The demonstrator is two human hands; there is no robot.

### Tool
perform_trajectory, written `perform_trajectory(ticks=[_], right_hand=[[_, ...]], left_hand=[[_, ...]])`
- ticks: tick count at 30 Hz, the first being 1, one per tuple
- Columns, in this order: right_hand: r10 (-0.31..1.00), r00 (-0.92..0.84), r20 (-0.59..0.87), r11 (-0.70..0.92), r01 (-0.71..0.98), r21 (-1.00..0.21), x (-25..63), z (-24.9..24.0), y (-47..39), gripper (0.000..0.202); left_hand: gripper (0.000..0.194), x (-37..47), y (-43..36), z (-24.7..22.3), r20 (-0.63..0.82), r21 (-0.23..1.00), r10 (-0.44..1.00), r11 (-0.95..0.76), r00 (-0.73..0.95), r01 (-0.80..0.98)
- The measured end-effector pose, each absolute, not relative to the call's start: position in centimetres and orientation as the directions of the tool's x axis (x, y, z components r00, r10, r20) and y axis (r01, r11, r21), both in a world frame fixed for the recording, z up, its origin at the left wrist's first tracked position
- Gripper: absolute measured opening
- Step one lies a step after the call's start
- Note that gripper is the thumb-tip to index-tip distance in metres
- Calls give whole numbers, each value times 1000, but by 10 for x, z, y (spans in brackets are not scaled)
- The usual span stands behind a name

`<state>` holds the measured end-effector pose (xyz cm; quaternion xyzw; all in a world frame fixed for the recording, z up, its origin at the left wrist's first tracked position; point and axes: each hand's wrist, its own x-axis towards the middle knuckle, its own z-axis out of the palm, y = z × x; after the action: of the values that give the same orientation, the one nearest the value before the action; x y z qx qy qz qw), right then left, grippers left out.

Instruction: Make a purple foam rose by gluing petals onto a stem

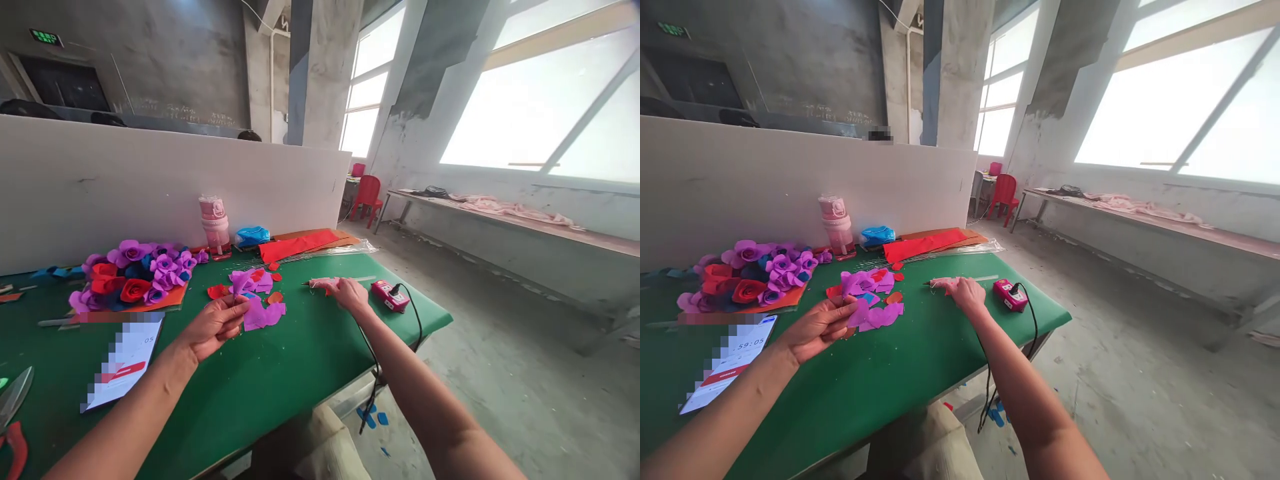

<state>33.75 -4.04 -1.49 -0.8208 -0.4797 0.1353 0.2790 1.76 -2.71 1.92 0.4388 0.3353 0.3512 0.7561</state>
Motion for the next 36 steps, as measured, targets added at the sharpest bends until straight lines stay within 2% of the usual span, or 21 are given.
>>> perform_trajectory(ticks=[2, 4, 5, 7, 9, 10, 13, 16, 22, 27, 32, 36], right_hand=[[844, 511, 162, -327, 730, -600, 322, -5, -36, 41], [842, 457, 286, -134, 692, -709, 294, 6, -23, 45], [871, 399, 286, -12, 600, -800, 277, 10, -13, 49], [952, 270, 144, 71, 263, -962, 237, 13, 7, 61], [999, 45, 23, 22, 27, -999, 198, 9, 21, 68], [1000, -22, -17, -17, 9, -1000, 181, 4, 25, 66], [996, -68, -50, -57, -99, -993, 150, -16, 23, 63], [966, -243, -83, -155, -296, -942, 142, -31, 12, 64], [937, -334, -107, -226, -342, -912, 144, -30, 4, 56], [935, -337, -110, -224, -321, -920, 147, -21, 2, 42], [957, -272, -101, -162, -212, -964, 146, -25, -1, 31], [978, -183, -98, -146, -266, -953, 150, -23, 2, 26]], left_hand=[[28, 15, -18, 21, -170, 913, 835, 333, 524, -234], [28, 10, -9, 20, -138, 923, 855, 295, 500, -248], [28, 7, -6, 18, -127, 925, 865, 280, 486, -257], [26, -1, 0, 13, -117, 925, 879, 266, 462, -271], [25, -10, 2, 9, -114, 926, 897, 252, 427, -282], [25, -16, 3, 8, -108, 927, 908, 239, 404, -289], [27, -30, 5, 5, -86, 938, 938, 190, 336, -290], [28, -39, 9, 4, -62, 946, 962, 142, 267, -292], [27, -36, 10, 2, -126, 984, 963, 152, 240, -96], [28, -25, 5, 2, -94, 995, 977, 88, 194, 41], [24, -14, -1, 4, -64, 997, 979, 57, 195, 43], [27, -11, -4, 6, -20, 999, 986, 13, 167, 44]])
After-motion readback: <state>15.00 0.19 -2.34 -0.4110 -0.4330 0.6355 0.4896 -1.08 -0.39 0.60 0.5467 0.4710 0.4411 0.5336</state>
